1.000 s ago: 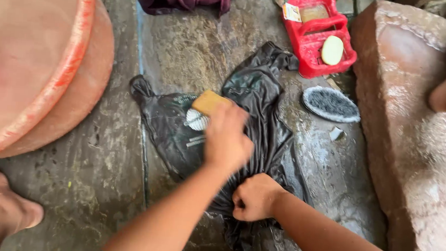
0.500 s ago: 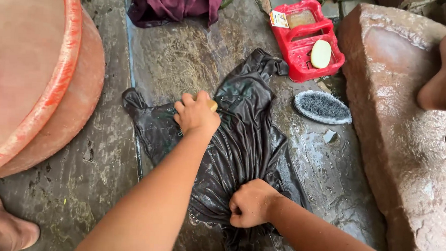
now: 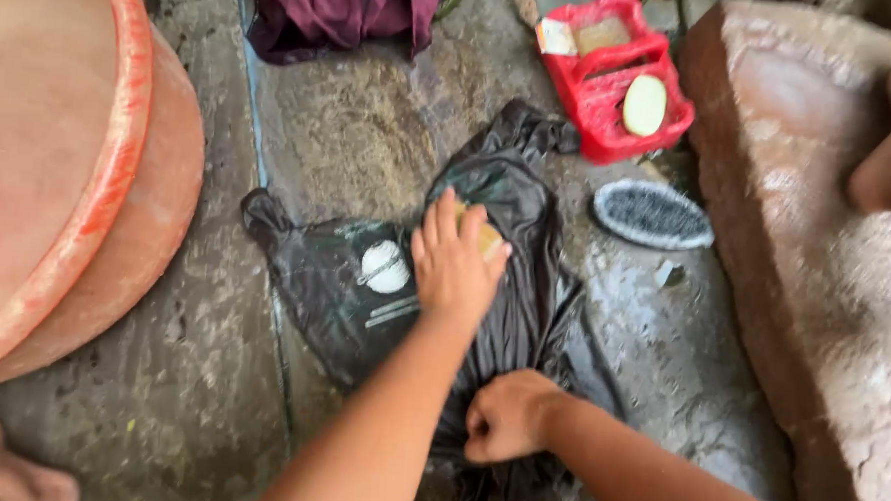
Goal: Manual hand-washing and scrubbing of clothes in a basin using soap and a brush.
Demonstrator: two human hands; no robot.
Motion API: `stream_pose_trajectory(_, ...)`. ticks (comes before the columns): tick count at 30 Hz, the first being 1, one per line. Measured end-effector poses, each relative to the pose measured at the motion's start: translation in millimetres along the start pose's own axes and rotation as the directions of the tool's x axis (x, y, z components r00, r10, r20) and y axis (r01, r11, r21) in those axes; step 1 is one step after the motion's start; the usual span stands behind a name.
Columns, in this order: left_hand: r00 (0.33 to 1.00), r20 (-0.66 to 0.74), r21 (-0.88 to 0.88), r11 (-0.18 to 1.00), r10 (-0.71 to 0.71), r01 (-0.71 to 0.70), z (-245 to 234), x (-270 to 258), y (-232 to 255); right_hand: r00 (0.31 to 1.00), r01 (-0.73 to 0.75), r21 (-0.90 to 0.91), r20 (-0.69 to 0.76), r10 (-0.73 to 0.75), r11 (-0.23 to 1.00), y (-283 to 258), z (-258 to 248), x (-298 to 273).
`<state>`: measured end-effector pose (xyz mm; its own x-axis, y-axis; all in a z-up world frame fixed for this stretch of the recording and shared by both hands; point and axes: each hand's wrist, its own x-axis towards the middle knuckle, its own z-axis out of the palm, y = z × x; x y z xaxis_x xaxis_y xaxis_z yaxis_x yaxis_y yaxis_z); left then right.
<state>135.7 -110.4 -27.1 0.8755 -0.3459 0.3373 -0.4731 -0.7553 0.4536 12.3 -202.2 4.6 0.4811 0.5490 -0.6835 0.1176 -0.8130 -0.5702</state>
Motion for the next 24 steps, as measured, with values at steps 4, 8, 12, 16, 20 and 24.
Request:
stream_pose_trajectory(4,0.890,0.168,-0.292,0.884,0.424,-0.366,1.8,-20.9,20.3,0.998,0.006,0.011,0.070,-0.006,1.000,2.0,6.9,0.7)
stream_pose_trajectory(8,0.851,0.327,-0.337,0.892,0.410,-0.300,11.5,18.7,17.2,0.999,0.041,0.013,0.036,-0.041,0.999,-2.0,13.1,-2.1)
stream_pose_trajectory(12,0.973,0.227,-0.070,0.997,0.036,-0.021,17.2,35.2,15.7,0.998,0.055,0.007,0.022,-0.055,0.998,7.2,15.0,4.2)
stream_pose_trajectory(16,0.804,0.258,-0.251,0.841,0.536,-0.479,-22.4,-10.9,-3.3,0.998,0.063,0.013,0.028,-0.064,0.998,7.3,6.7,2.7)
stream_pose_trajectory(20,0.901,0.434,-0.193,0.977,0.008,0.085,-68.2,-31.9,-28.5,0.999,0.037,0.012,0.028,-0.037,0.999,-4.7,-2.2,0.5)
stream_pose_trajectory(24,0.929,0.361,-0.193,0.981,0.081,-0.011,-74.7,-53.9,-58.1,0.836,-0.123,-0.078,-0.545,0.061,0.989,-3.5,-40.9,6.2)
